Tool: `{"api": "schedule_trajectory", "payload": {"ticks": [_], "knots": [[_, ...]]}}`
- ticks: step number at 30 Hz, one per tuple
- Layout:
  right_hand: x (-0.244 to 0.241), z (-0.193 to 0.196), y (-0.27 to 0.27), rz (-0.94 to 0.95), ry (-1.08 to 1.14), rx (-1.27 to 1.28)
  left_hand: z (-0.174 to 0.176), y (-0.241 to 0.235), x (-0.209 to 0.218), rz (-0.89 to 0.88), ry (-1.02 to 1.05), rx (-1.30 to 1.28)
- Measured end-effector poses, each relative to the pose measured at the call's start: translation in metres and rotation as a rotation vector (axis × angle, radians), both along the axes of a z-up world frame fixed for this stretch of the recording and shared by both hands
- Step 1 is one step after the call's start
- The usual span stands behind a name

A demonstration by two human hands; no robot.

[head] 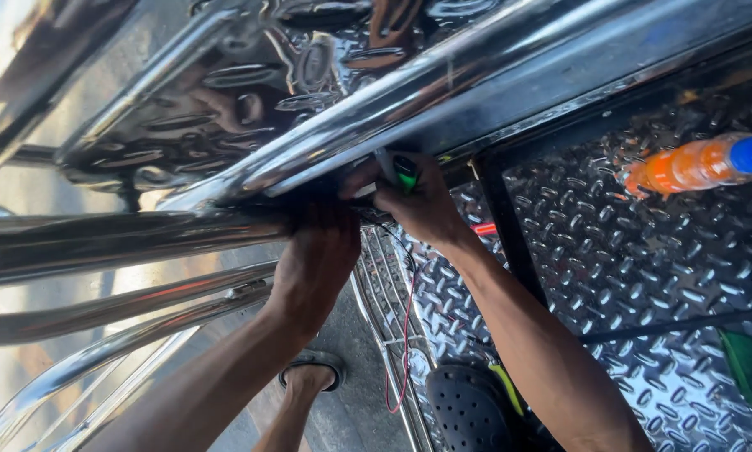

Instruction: The person works on the wiring of a three-wheeled vehicle's rear frame. They use a lighter to heat-shrink a connector and a screwdriver to adjust components within the frame. The person handles wires, a lighter, and a screwdriver throughout the task.

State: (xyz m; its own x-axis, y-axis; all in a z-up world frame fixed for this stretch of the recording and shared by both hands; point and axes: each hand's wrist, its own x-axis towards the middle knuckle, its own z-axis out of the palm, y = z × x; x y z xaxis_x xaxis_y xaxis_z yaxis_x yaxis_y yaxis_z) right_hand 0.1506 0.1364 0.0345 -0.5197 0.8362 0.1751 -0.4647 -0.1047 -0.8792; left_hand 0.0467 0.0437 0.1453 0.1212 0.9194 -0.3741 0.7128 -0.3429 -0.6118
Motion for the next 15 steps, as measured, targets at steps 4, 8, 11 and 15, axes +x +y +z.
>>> {"api": "schedule_trajectory", "payload": {"ticks": [4, 8, 11, 15], "knots": [[-0.006, -0.033, -0.003, -0.05, 0.006, -0.048, -0.024, 0.007, -0.002, 0.082, -0.055, -0.055], [-0.007, -0.039, -0.01, -0.047, 0.07, -0.004, -0.009, 0.009, 0.007, 0.106, 0.11, -0.12], [-0.009, -0.039, -0.012, -0.079, 0.084, 0.035, 0.002, 0.012, 0.016, 0.104, 0.185, -0.13], [-0.011, -0.038, -0.014, -0.118, 0.083, 0.075, -0.004, 0.011, 0.008, 0.016, 0.253, -0.094]]}}
